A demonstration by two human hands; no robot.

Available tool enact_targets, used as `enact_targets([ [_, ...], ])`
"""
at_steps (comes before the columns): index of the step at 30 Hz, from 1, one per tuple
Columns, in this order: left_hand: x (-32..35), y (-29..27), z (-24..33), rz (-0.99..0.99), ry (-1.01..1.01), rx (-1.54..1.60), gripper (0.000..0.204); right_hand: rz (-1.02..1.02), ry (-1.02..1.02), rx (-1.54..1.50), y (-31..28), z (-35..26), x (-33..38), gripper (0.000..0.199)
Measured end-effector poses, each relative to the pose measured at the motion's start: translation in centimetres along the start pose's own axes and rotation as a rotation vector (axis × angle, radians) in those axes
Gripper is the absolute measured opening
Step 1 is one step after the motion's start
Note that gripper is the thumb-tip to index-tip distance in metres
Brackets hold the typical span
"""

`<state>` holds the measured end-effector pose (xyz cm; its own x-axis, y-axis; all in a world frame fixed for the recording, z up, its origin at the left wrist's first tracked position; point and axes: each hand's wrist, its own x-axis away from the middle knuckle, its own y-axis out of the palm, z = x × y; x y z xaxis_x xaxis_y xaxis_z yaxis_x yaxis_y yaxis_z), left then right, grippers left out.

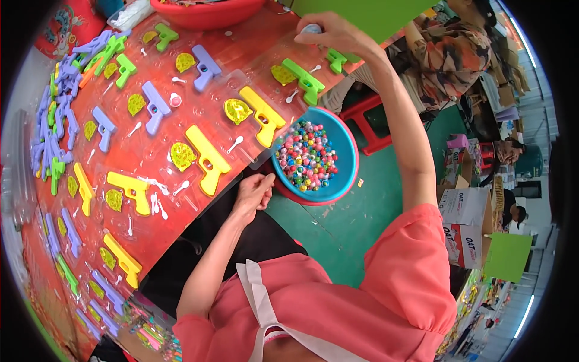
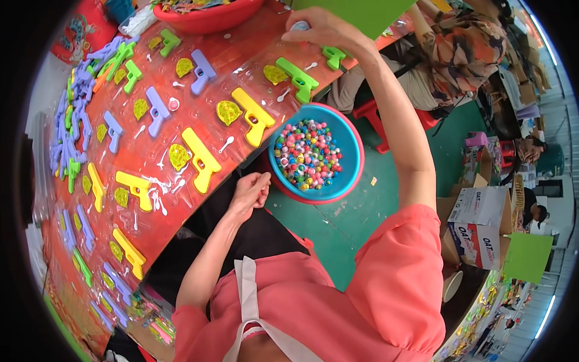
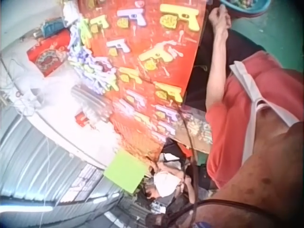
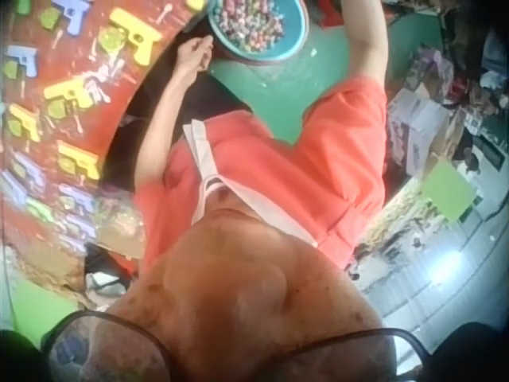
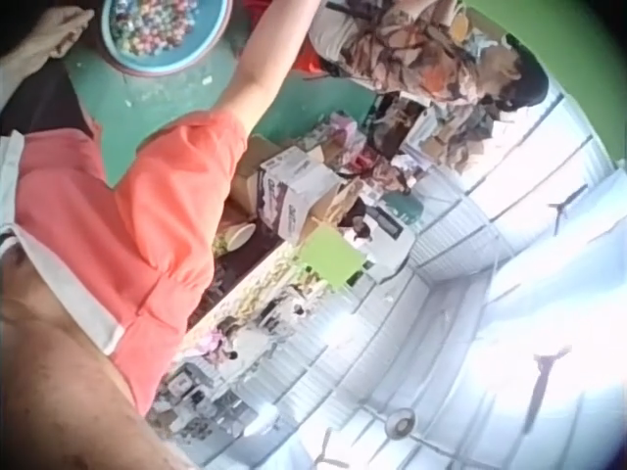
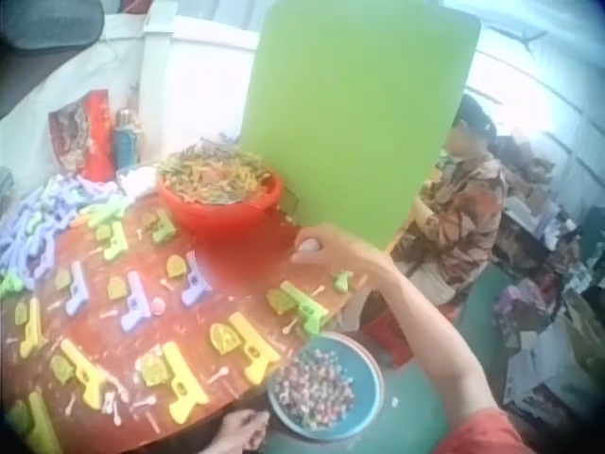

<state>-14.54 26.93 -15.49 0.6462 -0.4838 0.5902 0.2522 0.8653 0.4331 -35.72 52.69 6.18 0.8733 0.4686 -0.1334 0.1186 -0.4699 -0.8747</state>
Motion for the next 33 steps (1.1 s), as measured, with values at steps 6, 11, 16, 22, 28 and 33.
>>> enact_targets([
  [6,3.6,-0.7,0.3,-0.133,-0.044,0.226,0.022,0.074,0.175,-0.259,-1.0,5.0,2.8,0.023],
  [11,6.0,-0.9,1.1,-0.191,-0.039,0.229,0.01,0.058,0.235,-0.329,-0.7,5.7,3.8,0.023],
  [16,6.9,-0.7,0.4,-0.217,0.003,0.212,0.01,0.092,0.187,0.12,-1.3,7.2,2.9,0.031],
  [22,7.0,-0.8,-0.4,-0.221,-0.025,0.216,0.013,0.139,0.179,0.301,0.5,6.7,0.7,0.038],
  [28,7.3,-0.4,0.0,-0.238,-0.015,0.242,0.013,0.214,0.346,0.275,1.0,6.0,-1.3,0.031],
  [33,8.0,-0.2,-0.1,-0.244,-0.024,0.262,0.012,0.224,0.015,0.208,2.7,9.1,0.0,0.021],
])
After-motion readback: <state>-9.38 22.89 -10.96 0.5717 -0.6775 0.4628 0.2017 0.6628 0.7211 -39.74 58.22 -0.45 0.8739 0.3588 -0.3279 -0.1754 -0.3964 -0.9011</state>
